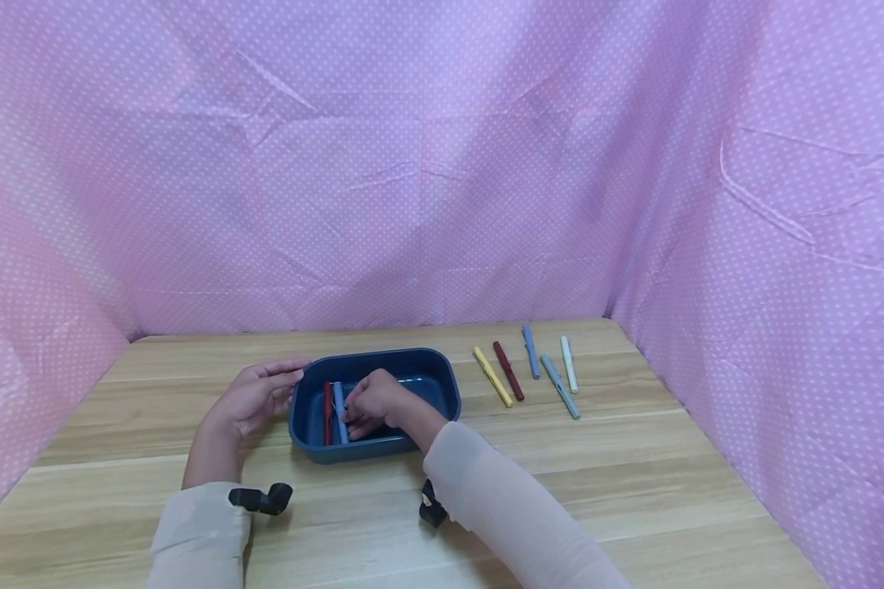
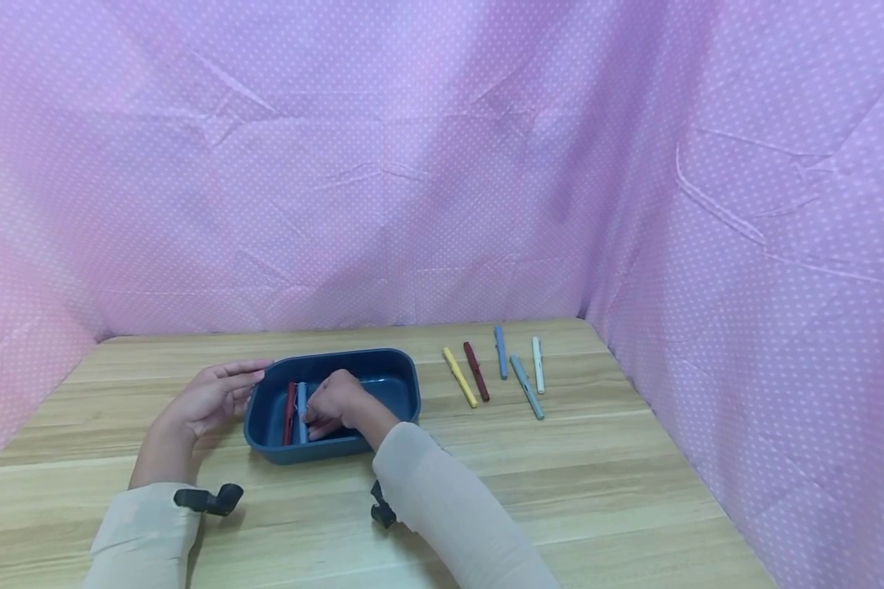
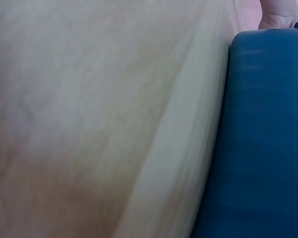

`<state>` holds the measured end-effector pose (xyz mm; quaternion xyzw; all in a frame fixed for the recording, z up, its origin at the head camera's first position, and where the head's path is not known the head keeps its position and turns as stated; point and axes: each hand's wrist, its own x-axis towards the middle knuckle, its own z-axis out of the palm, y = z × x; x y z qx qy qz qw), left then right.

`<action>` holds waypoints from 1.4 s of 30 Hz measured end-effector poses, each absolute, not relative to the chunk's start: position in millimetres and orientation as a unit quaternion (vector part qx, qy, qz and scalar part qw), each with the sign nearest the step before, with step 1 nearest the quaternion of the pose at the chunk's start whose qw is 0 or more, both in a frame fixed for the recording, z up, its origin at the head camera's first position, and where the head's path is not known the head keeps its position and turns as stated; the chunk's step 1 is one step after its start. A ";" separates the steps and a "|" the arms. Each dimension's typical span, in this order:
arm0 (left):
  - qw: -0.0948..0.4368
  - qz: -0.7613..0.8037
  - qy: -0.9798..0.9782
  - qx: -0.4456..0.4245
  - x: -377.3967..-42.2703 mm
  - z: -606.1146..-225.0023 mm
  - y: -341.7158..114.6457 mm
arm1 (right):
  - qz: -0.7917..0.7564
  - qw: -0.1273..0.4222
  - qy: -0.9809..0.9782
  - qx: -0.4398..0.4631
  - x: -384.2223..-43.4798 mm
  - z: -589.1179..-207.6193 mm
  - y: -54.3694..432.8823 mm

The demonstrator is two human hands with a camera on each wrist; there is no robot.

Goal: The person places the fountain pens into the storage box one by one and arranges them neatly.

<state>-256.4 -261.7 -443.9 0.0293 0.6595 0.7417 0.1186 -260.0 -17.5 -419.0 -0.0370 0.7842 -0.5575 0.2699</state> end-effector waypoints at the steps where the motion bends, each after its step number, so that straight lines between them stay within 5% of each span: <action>1: 0.118 0.741 0.660 0.028 -256.7 -443.9 -261.3 | -0.558 0.270 0.784 -0.038 -260.0 -419.2 -16.8; 42: 0.113 0.735 0.669 0.012 -255.2 -437.0 -257.9 | -0.569 0.275 0.772 -0.065 -281.5 -403.8 26.7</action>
